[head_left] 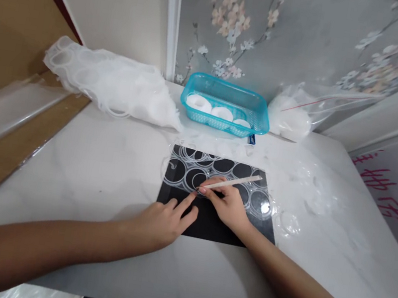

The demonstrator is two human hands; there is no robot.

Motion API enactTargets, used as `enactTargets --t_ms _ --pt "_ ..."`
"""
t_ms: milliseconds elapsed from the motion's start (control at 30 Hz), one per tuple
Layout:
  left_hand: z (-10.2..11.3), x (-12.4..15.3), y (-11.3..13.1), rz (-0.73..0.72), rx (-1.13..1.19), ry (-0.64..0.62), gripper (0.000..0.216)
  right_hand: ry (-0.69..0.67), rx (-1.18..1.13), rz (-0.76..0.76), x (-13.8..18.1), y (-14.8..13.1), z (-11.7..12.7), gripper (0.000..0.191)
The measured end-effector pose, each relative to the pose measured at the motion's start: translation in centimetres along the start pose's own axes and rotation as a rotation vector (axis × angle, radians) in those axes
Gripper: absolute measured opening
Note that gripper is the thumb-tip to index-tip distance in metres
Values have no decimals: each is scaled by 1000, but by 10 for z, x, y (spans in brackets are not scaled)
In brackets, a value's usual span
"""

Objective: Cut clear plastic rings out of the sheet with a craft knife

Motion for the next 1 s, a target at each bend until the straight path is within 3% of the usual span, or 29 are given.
enactTargets --t_ms 167,300,500,600,667,700,767,800,833,867,1000 --pt "-2 1 1 38 22 4 53 -21 35 68 -1 -2 0 10" --pt "0 -3 -1 91 30 11 39 -35 129 153 0 -2 1 12" --pt "10 -15 -9 155 169 -98 30 -54 383 582 17 -5 -5 23" --pt "13 -19 -15 213 237 -166 32 -45 489 749 2 -4 1 23" --pt "14 -20 -18 233 273 -203 31 86 529 757 -28 -5 15 21" --pt "14 -20 -20 236 289 -209 31 216 523 722 -46 -7 27 21" --pt "14 -18 -23 235 306 -205 30 637 413 539 -74 -11 56 22" --pt "14 -17 -25 230 307 -198 30 784 336 450 -80 -12 68 22" --pt "14 -16 -26 222 305 -186 30 830 283 383 -81 -14 76 21" --pt "13 -15 -27 212 300 -170 29 775 249 341 -78 -16 79 21" --pt "12 -13 -25 153 279 -58 27 199 248 260 -30 -9 63 17"
Point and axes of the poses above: each hand's wrist, its own x-axis away from the middle knuckle, its own z-axis out of the back of the hand, y = z × x, the point moved 3 cm from there along -x, towards the middle knuckle, and after that the axes turned 14 degrees about y, right-handed, at the moved point
